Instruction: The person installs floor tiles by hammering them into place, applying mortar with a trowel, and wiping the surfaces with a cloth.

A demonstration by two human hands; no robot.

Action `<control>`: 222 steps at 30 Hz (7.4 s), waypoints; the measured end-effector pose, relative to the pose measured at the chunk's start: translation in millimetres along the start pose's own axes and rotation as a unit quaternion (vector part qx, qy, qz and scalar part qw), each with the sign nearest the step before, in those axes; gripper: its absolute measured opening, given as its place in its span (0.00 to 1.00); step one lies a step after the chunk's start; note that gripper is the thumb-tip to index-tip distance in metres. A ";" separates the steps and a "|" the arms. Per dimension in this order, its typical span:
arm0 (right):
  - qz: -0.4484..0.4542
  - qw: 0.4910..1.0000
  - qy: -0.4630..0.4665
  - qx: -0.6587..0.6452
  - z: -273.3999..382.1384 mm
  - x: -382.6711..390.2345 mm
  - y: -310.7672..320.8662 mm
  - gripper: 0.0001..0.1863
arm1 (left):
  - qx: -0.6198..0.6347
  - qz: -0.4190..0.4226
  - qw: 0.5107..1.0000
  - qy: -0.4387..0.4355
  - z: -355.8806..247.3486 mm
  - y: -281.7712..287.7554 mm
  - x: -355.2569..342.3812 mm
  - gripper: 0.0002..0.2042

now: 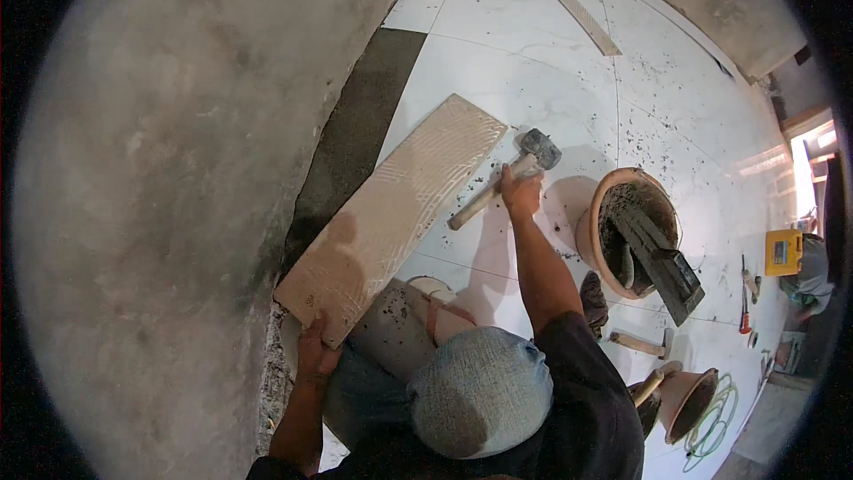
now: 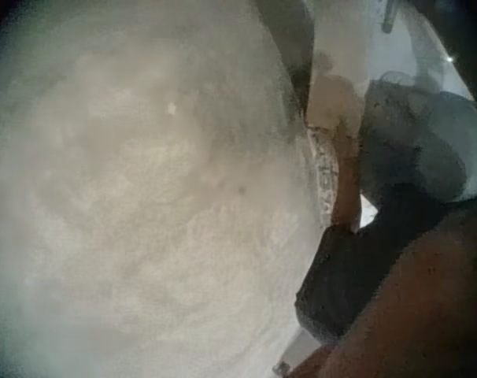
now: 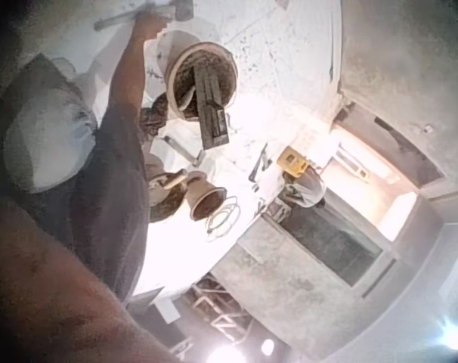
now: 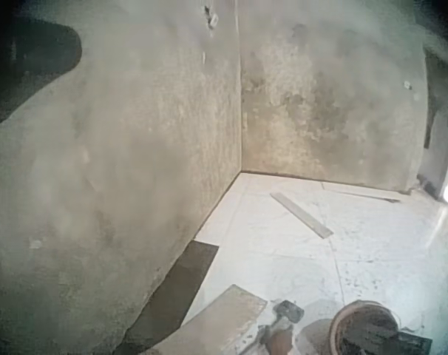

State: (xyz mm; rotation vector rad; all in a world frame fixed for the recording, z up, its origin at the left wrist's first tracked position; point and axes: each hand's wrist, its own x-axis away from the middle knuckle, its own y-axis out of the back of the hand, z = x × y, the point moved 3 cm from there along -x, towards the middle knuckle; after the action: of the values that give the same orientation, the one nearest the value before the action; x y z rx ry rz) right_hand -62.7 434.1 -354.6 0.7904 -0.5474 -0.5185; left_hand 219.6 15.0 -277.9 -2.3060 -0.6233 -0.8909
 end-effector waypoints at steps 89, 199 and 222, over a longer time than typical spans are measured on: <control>0.238 0.910 -0.248 0.232 -427.0 435.1 452.2 0.17 | 0.006 -0.136 0.987 0.083 75.8 8.7 -182.5 0.29; 0.103 0.956 -0.272 0.033 -359.2 436.3 432.9 0.17 | -0.390 0.049 0.919 0.019 -1.8 22.9 -251.4 0.17; 0.264 0.903 0.272 0.205 -39.0 213.7 372.0 0.20 | -0.061 -0.096 0.989 0.091 6.1 -33.7 -129.2 0.28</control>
State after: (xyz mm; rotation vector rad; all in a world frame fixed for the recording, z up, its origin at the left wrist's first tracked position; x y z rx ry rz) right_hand 204.6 544.0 -35.1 1.0872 -0.3225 0.3353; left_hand 115.9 16.2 -362.2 -2.2638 -0.7378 -1.2459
